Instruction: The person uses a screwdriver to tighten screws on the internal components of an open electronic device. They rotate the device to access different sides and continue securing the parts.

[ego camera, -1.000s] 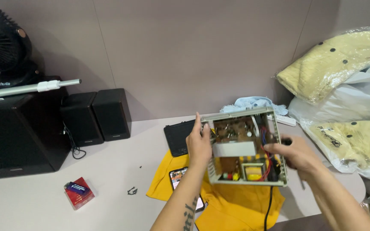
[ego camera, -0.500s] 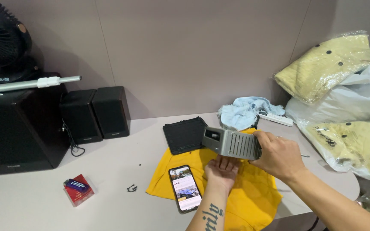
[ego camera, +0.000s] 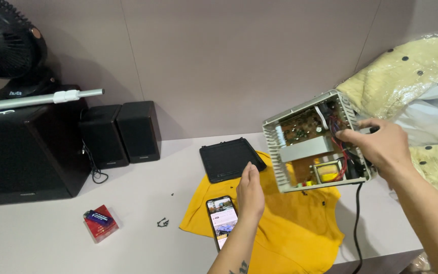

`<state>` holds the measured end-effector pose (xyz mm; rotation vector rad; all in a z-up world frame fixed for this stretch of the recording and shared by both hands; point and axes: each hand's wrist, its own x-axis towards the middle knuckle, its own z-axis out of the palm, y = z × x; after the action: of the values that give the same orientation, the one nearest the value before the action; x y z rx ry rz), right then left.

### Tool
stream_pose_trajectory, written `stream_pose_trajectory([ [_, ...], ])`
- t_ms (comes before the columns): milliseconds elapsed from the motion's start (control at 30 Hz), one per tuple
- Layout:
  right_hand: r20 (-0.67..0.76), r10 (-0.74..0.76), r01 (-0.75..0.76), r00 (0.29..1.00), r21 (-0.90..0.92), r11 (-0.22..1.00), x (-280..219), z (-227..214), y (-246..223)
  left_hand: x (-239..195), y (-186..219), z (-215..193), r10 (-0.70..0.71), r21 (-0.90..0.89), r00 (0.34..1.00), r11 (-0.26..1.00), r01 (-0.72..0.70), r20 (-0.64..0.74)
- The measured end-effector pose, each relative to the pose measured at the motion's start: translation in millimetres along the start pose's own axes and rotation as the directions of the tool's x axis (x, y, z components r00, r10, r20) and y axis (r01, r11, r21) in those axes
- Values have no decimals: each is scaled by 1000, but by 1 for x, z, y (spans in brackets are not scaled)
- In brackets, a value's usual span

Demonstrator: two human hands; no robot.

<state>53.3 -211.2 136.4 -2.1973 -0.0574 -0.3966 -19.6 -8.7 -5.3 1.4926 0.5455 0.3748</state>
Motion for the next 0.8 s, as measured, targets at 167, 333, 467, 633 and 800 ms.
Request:
stream_pose_trajectory([
  [167, 554, 184, -452, 812, 398, 799, 43, 64, 79, -59, 6, 15, -48, -79, 999, 996, 49, 10],
  [333, 752, 190, -615, 632, 336, 713, 19, 111, 111, -46, -48, 23, -143, -92, 963, 988, 124, -230],
  [467, 762, 313, -694, 567, 238, 680, 9, 130, 128, -34, -72, 25, -159, -58, 945, 987, 148, -286],
  [633, 581, 444, -624, 682, 145, 768, -10, 121, 100, -31, -75, 24, -199, 37, 941, 975, 217, -272],
  [800, 457, 452, -499, 766, -21, 866, -1, 126, 108, -33, -63, 16, -181, 171, 978, 965, 197, -105],
])
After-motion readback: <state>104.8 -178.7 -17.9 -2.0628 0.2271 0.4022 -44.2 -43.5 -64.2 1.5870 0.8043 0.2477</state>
